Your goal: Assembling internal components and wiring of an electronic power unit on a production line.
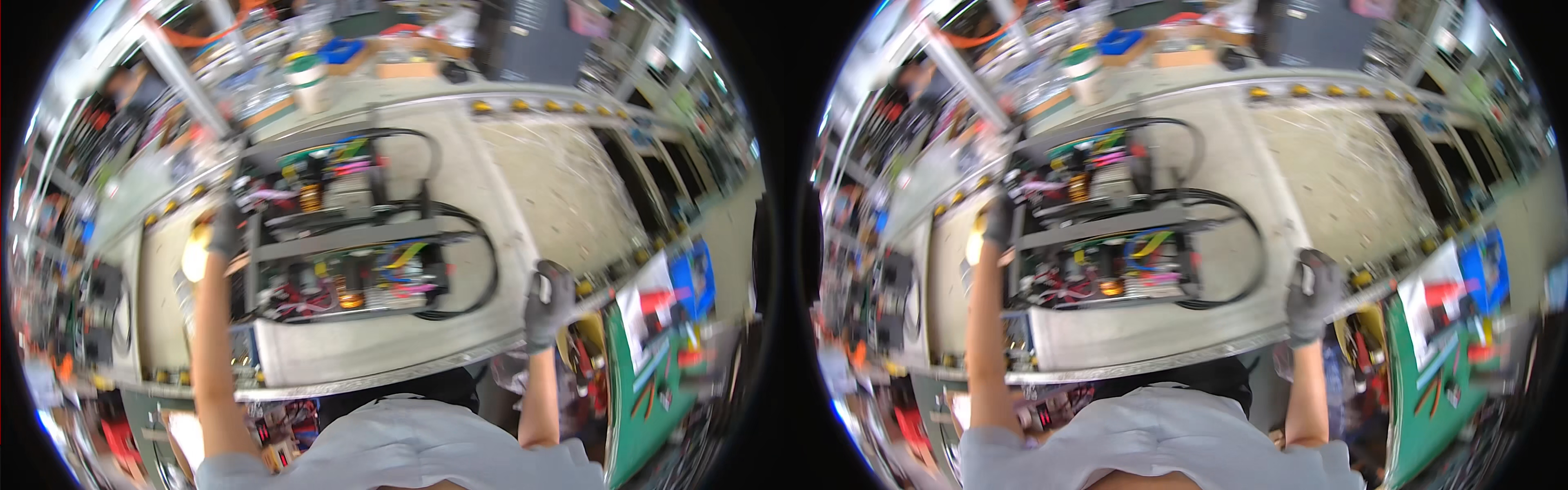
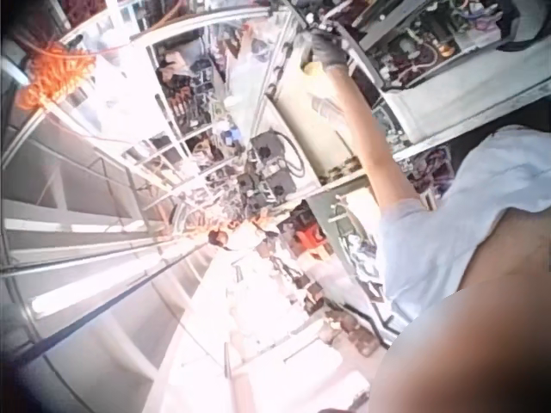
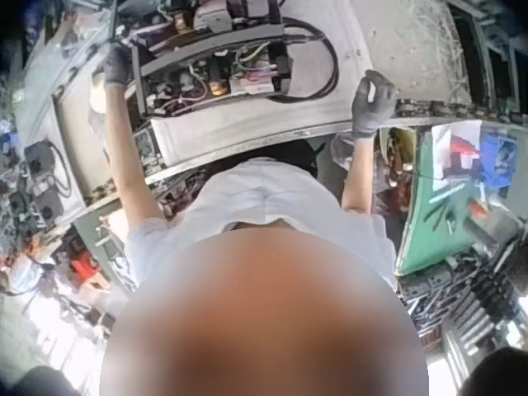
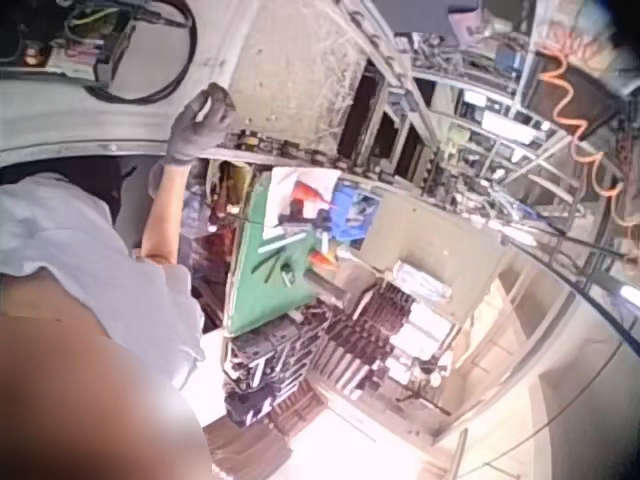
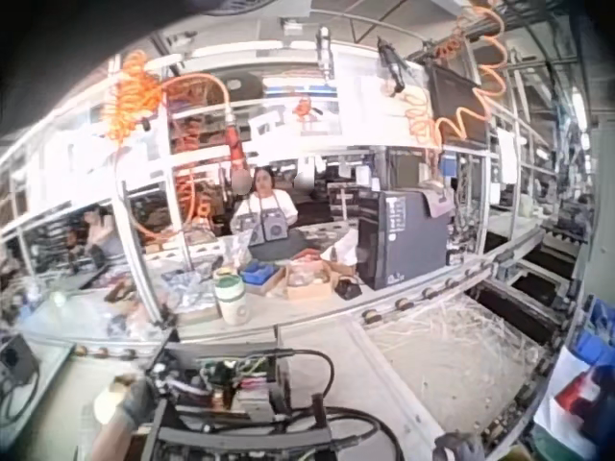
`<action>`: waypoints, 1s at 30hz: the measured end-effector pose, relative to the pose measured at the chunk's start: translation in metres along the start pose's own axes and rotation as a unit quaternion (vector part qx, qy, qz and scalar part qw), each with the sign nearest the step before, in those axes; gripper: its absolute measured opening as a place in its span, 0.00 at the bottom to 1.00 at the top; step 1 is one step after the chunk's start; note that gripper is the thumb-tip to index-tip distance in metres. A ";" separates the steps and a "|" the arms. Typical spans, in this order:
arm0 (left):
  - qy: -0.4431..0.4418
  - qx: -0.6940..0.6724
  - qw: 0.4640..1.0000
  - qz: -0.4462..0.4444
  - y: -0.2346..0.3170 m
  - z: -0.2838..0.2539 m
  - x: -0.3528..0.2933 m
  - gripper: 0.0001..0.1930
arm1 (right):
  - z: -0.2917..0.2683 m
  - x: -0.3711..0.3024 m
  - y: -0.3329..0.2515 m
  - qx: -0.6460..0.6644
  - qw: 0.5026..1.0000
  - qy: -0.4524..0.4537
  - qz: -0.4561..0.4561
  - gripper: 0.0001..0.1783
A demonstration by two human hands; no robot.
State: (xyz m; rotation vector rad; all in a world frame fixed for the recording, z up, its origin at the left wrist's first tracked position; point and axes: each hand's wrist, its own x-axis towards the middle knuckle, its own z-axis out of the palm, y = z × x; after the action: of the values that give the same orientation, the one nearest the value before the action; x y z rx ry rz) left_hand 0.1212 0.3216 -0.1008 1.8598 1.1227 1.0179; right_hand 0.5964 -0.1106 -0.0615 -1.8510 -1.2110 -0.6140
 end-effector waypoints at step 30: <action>0.017 0.335 0.934 0.120 0.136 0.050 0.003 0.24 | 0.025 -0.019 0.072 -0.105 0.864 -0.353 0.344 0.29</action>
State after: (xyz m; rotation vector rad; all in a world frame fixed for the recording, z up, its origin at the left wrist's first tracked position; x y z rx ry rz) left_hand 0.2129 0.2670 -0.0033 2.5767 1.4074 0.8537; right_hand 0.6528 -0.1140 -0.1156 -2.6118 -0.7898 0.3916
